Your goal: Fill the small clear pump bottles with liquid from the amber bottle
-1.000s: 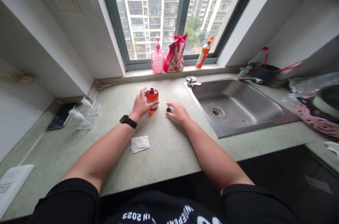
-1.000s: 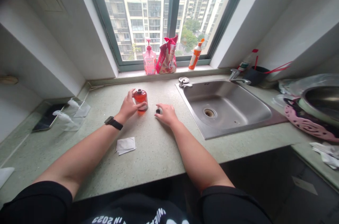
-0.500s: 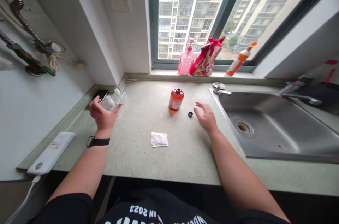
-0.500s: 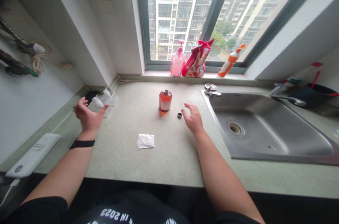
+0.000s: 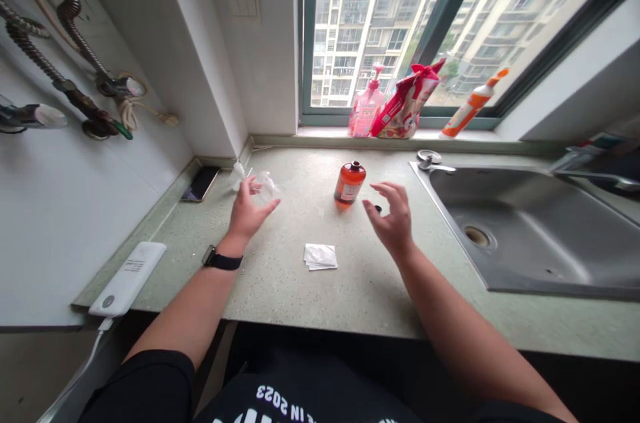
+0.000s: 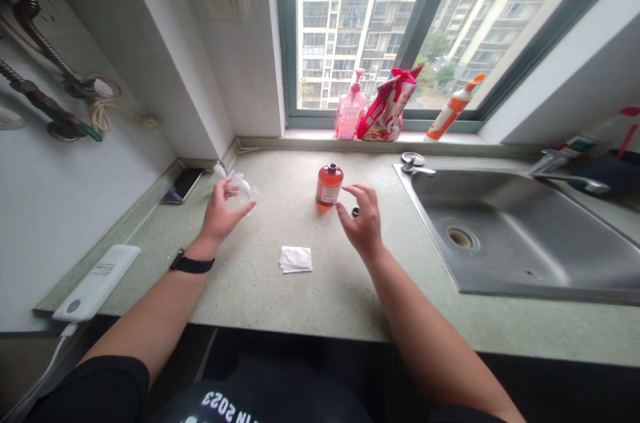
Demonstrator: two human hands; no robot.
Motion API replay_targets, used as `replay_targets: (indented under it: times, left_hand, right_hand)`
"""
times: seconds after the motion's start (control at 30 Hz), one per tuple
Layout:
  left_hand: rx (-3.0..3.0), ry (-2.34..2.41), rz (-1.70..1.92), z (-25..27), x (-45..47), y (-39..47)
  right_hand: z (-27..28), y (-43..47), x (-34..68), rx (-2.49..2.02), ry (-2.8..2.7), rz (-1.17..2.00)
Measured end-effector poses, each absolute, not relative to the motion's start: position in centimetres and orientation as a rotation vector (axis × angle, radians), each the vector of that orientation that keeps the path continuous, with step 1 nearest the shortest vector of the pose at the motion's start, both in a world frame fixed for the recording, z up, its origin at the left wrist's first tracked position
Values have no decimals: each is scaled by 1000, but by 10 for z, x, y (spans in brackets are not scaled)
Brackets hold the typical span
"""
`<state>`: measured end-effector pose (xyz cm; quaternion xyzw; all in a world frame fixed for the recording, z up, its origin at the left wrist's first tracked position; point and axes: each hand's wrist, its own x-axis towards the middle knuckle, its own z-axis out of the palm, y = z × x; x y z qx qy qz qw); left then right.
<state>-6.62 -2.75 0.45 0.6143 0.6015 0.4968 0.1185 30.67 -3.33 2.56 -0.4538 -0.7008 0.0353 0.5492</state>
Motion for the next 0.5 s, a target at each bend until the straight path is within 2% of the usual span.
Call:
replay_targets:
  times: [0.2,0.5]
  left_hand:
    - [2025,1498,1165,3,5,-25]
    - [2177,1311,1090,-10,12,-28]
  right_hand:
    - [20,-17,240,-1056,-1856,484]
    - [-8,-11,225,-1080,-1765,537]
